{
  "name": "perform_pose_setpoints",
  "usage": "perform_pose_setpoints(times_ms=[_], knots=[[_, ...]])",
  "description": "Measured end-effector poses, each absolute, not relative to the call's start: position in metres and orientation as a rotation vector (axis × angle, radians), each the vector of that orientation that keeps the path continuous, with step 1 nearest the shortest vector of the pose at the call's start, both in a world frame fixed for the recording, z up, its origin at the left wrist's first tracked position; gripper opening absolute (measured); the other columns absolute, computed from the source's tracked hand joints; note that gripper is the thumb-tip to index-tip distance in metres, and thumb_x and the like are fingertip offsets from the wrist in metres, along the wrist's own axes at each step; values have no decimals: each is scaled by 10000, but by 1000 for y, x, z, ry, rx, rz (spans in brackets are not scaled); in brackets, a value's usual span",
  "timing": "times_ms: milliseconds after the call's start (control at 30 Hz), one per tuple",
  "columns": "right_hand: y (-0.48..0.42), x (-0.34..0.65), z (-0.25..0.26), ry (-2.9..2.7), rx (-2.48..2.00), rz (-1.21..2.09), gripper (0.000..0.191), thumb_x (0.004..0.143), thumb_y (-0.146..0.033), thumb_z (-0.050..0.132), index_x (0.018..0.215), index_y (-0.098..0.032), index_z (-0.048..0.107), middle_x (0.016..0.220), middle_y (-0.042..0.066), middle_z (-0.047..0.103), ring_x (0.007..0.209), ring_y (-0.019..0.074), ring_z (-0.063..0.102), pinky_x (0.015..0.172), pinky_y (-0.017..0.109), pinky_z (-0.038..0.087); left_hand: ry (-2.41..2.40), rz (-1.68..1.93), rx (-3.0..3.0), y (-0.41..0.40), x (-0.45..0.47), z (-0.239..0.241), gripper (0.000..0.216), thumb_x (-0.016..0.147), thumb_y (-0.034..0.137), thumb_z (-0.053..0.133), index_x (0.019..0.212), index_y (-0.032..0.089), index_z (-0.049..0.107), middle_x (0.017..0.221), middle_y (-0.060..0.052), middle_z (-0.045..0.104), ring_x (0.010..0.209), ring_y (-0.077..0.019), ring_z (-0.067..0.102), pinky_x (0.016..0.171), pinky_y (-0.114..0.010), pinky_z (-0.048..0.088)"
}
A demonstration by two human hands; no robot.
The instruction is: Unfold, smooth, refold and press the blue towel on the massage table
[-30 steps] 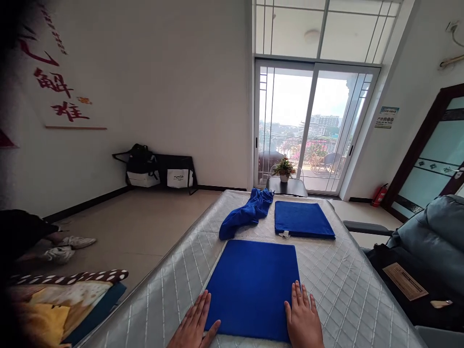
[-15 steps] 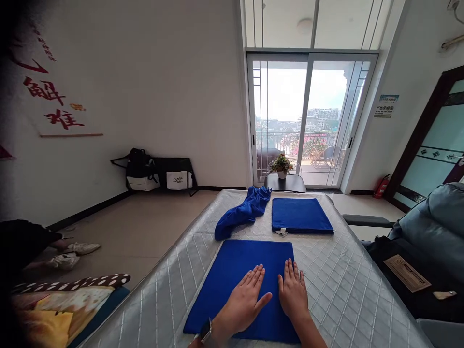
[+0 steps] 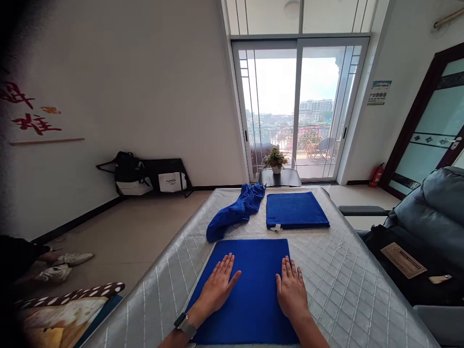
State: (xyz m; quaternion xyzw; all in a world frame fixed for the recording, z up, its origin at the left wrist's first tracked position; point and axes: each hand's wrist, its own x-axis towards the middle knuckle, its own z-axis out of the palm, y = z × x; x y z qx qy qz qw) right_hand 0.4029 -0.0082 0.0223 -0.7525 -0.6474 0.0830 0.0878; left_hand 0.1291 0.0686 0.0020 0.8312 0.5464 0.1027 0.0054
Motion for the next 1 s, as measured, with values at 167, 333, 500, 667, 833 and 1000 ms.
perform_pose_setpoints(times_ms=[167, 333, 500, 667, 833, 1000], knots=[[-9, 403, 23, -1940, -2229, 237, 654, 1018, -422, 179, 1601, -128, 159, 1668, 22, 120, 1547, 197, 85, 1253, 427, 69, 1918, 396, 2455, 80, 76, -7, 802, 999, 636, 158, 1565, 79, 271, 1632, -179, 314, 1507, -265, 315, 1221, -474, 301], [-10, 405, 25, -1962, -2253, 227, 665, 1024, -457, 151, 1602, -128, 169, 1671, 23, 145, 1546, 192, 101, 1252, 424, 97, 1922, 451, 2407, 81, 71, -9, 885, 977, 676, 136, 1553, 19, 273, 1636, -202, 294, 1511, -275, 304, 1228, -456, 281], [0, 410, 35, -1989, -2265, 261, 676, 1028, -486, 145, 1602, -134, 200, 1668, 38, 182, 1542, 204, 136, 1240, 416, 154, 1863, 522, 2454, 83, 66, -13, 810, 985, 643, 168, 1550, 87, 335, 1598, -186, 397, 1484, -285, 364, 1208, -491, 301], [34, 412, 56, -2018, -2284, 170, 656, 1033, -442, 161, 1602, -118, 203, 1667, 64, 188, 1542, 214, 133, 1233, 416, 153, 1810, 653, 2472, 82, 59, -14, 727, 989, 614, 192, 1566, 193, 328, 1561, -124, 485, 1469, -277, 387, 1190, -480, 315], [64, 414, 54, -2004, -2312, 151, 650, 1030, -405, 180, 1597, -88, 198, 1666, 105, 175, 1545, 220, 111, 1232, 436, 123, 1842, 612, 2473, 83, 61, -14, 750, 984, 629, 183, 1561, 176, 340, 1563, -132, 479, 1458, -284, 405, 1193, -490, 314], [71, 418, 34, -1975, -2311, 136, 673, 1027, -452, 179, 1605, -110, 154, 1673, 64, 150, 1547, 197, 95, 1242, 409, 52, 1898, 499, 2460, 86, 61, -13, 806, 978, 660, 190, 1539, 108, 367, 1600, -153, 403, 1477, -288, 378, 1219, -514, 291]])
